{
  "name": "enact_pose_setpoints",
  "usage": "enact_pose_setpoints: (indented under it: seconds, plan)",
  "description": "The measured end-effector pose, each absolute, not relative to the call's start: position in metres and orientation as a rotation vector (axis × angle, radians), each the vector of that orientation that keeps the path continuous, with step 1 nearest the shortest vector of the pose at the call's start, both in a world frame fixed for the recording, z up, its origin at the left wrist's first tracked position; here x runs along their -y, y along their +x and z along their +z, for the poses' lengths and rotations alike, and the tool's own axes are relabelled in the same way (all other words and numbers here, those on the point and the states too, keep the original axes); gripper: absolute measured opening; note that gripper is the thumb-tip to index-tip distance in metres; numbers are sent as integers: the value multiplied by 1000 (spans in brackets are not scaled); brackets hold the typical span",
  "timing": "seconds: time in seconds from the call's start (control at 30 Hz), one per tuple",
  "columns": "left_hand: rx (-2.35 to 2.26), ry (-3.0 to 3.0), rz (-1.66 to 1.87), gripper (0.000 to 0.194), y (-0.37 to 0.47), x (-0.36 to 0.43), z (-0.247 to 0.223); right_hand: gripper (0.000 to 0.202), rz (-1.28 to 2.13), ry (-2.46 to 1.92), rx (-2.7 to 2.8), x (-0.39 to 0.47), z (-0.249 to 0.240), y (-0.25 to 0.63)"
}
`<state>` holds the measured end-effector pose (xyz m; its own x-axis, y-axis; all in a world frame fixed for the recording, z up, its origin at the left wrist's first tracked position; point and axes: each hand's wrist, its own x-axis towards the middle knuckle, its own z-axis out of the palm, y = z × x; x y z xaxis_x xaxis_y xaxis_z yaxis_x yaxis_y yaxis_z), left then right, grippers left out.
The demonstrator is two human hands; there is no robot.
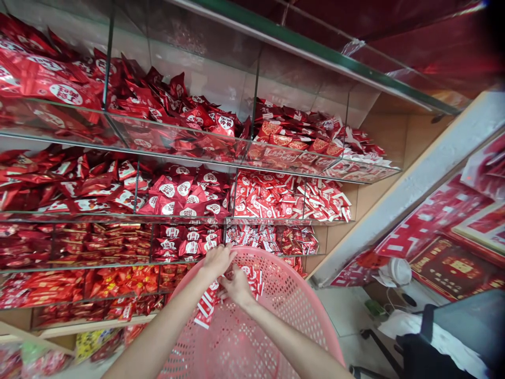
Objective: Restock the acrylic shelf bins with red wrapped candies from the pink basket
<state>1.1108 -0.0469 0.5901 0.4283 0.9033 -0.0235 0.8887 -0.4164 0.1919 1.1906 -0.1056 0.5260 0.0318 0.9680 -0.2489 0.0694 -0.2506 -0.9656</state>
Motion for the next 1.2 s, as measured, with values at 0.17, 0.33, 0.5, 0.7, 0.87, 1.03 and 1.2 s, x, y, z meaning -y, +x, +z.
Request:
enact_pose_setpoints:
  seconds: [0.17, 0.33, 0.5, 0.7, 0.87, 1.03, 1.2]
  plan:
    - [-1560, 2495, 129, 42, 1110, 49, 595, 12, 1189, -1466, 1272, 108, 528, 1200]
    - [-1537, 2469, 148, 41, 1106, 48, 599, 5, 1078, -1421, 1456, 112, 535, 1203]
    - [-1445, 2491, 164, 35, 1098, 37, 600, 14, 939, -1447, 1527, 112, 565, 1217]
    - [-1348, 2516, 203, 32, 1091, 28, 600, 19, 744, -1350, 1458, 115, 617, 1244]
    - [-1421, 2443, 235, 35, 1090, 29, 596, 21, 344, -1313, 1459, 106, 675, 1278]
    - [-1485, 2430, 195, 37, 1092, 33, 596, 21, -40, -1360, 1645, 73, 713, 1314]
    - [-1477, 2473, 241, 35, 1092, 35, 594, 24, -101, -1456, 1905, 51, 716, 1327]
